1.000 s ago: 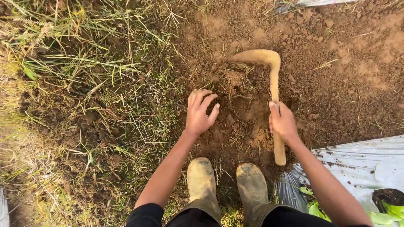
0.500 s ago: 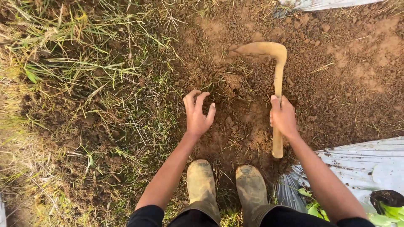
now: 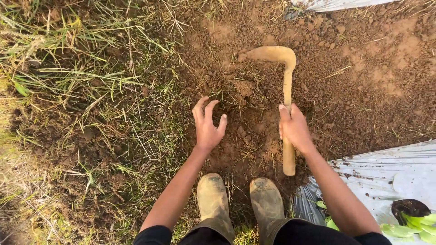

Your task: Using a hand tool to remove weeds and move soil around planting beds in a field.

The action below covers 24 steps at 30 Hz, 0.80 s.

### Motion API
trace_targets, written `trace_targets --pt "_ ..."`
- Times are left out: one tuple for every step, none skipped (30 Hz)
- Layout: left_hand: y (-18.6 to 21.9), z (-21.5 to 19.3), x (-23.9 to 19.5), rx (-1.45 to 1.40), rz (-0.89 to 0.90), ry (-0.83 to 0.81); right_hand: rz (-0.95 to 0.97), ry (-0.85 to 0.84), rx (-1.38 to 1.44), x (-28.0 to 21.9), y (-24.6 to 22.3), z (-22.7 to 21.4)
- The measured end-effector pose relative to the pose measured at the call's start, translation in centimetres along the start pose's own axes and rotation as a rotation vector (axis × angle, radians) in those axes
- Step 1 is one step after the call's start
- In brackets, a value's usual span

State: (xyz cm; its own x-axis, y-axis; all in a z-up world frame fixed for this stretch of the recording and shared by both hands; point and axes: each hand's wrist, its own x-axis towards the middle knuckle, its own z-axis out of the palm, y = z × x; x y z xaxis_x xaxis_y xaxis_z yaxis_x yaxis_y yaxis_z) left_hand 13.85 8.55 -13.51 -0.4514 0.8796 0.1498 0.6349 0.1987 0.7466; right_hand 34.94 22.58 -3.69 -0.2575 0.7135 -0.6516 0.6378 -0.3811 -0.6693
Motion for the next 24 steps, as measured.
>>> trace_targets --pt "0.3 -0.3 -0.1 0.0 0.001 -0.003 0.002 0.001 0.002 0.3 0.4 -0.3" --pt "0.5 -0.8 -0.2 -0.015 -0.03 0.0 0.004 0.014 0.029 0.7 0.7 -0.5" --pt "0.8 -1.2 -0.4 -0.029 -0.061 0.003 0.005 0.027 0.056 1.1 1.0 -0.6" --pt "0.4 -0.8 -0.4 -0.028 -0.064 0.0 0.009 0.025 0.056 1.6 0.3 -0.6" --pt "-0.1 -0.4 -0.5 -0.022 -0.066 0.006 -0.073 0.037 0.082 2.1 -0.3 -0.7" --pt "-0.5 0.0 -0.6 -0.018 -0.069 0.013 -0.155 0.05 0.105 2.5 -0.9 -0.7" --pt "-0.3 0.2 -0.6 -0.018 -0.072 0.012 -0.153 0.048 0.104 3.2 -1.1 -0.3" --pt "-0.1 0.3 -0.4 -0.021 -0.066 0.026 -0.141 0.009 0.082 4.0 -1.3 0.0" --pt "0.0 0.4 -0.2 -0.024 -0.059 0.041 -0.13 -0.029 0.059 4.8 -1.6 0.4" --pt "0.5 0.0 0.0 -0.021 -0.057 0.041 -0.132 -0.029 0.062 4.7 -0.4 0.4" --pt "1.0 -0.5 0.1 -0.025 -0.066 0.039 -0.137 -0.112 -0.036 4.7 0.7 0.6" --pt "1.4 -1.1 0.3 -0.028 -0.075 0.035 -0.141 -0.196 -0.133 4.6 1.9 0.8" --pt "1.2 -1.4 0.2 -0.024 -0.073 0.034 -0.142 -0.197 -0.129 3.3 2.5 1.0" --pt "0.9 -1.6 0.1 -0.021 -0.083 0.032 -0.077 -0.194 -0.138 2.1 3.1 1.2" --pt "0.7 -1.8 0.0 -0.017 -0.094 0.031 -0.011 -0.191 -0.147 0.8 3.8 1.3" --pt "0.4 -1.5 0.0 -0.017 -0.093 0.032 -0.012 -0.19 -0.148 0.1 3.4 1.2" --pt "0.1 -1.3 0.0 -0.014 -0.098 0.023 0.0 -0.141 -0.151 -0.5 3.0 1.1" --pt "-0.2 -1.1 -0.2 -0.011 -0.106 0.01 0.018 -0.093 -0.153 -1.4 2.8 1.1" --pt "0.3 -0.7 -0.2 -0.01 -0.109 0.006 0.022 -0.095 -0.153 -0.9 3.6 0.8" --pt "0.8 -0.3 0.0 -0.007 -0.118 -0.007 -0.025 -0.055 -0.103 -0.3 4.3 0.7" --pt "1.2 0.0 0.2 -0.003 -0.127 -0.02 -0.071 -0.014 -0.053 0.4 5.0 0.5" --pt "1.1 0.7 0.5 -0.004 -0.131 -0.02 -0.069 -0.016 -0.056 0.5 4.5 0.4" --pt "0.9 1.4 0.7 0.032 -0.115 -0.029 -0.071 0.003 -0.001 0.7 4.0 0.4" --pt "0.8 2.2 1.2 0.064 -0.097 -0.035 -0.075 0.024 0.051 1.0 3.4 0.3"
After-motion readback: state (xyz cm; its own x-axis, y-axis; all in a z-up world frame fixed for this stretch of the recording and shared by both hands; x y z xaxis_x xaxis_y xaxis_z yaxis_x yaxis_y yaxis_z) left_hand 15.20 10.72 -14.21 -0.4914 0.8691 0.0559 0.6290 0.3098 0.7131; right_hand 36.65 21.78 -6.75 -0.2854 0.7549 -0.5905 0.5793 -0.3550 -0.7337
